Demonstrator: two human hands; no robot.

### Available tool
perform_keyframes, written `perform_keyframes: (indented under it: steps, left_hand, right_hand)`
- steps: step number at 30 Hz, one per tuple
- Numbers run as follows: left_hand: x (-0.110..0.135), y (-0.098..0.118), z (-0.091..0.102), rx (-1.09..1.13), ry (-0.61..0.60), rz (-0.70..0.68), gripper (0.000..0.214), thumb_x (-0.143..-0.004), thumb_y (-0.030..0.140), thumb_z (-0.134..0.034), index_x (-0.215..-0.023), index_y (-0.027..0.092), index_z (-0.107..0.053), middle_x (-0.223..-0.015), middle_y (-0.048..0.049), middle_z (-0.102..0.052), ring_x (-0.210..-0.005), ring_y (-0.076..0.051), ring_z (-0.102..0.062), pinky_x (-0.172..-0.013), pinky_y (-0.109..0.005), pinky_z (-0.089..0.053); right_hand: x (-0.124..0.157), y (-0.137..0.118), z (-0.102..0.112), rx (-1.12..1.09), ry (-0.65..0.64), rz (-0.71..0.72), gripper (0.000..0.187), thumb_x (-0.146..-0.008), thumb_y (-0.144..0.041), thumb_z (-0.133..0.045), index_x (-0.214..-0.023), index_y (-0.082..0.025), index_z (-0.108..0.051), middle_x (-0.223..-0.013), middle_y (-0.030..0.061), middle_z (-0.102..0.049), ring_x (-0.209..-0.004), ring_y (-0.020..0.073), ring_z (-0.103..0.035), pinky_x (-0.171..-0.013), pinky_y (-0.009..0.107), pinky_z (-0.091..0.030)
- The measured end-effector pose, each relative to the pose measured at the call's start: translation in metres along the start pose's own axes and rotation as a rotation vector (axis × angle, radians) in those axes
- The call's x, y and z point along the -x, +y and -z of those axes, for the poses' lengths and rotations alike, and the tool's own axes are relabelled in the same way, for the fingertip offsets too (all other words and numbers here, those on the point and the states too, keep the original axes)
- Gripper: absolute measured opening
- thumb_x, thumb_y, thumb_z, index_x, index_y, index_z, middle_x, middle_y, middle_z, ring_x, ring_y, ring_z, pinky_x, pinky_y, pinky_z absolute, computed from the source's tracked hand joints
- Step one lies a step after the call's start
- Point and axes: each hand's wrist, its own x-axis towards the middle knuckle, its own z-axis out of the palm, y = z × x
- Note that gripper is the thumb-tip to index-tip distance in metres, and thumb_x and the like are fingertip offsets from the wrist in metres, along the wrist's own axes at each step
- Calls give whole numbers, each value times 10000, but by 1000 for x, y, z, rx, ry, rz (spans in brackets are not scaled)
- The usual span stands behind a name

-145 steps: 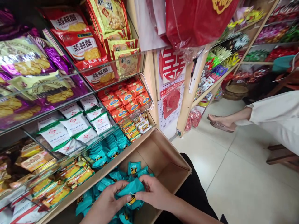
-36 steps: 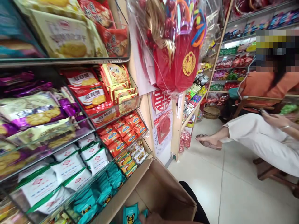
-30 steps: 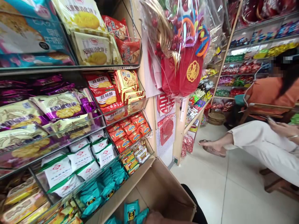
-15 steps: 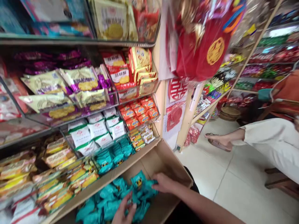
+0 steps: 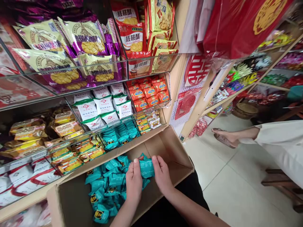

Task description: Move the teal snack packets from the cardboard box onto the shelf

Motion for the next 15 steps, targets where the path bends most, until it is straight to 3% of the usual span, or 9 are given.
perform_keyframes:
  steps: [3, 10, 15]
  left_hand:
    - [2, -1, 0, -15, 19, -15, 467, -736, 514, -460, -939, 133, -636, -914, -87, -642, -850, -201, -573, -780, -286, -416]
    - [4, -6, 4, -9, -24, 37, 514, -742, 535, -433, -947, 111, -639, -774, -79, -666, -742, -201, -598, -670, -277, -453]
    - [11, 4, -4, 41, 61, 60, 529, -707, 567, -453, -874, 108, -658, -619, -67, -647, -581, -189, -589, -515, -255, -446]
  right_hand:
    - [-1, 7, 0, 127, 75, 47, 333, -865, -402, -327, -616, -185, -372, -574, -36, -358, -537, 96, -364, -496, 204, -313]
    - [-2, 6, 7, 344, 99, 205, 338, -876, -345, -313, -579, -186, -340, -526, -40, -354, -492, 92, -370, -490, 209, -282]
    - [-1, -3, 9, 393, 122, 215, 349, -879, -347, -299, -575, -185, -350, -514, -35, -371, -480, 95, -384, -478, 210, -282]
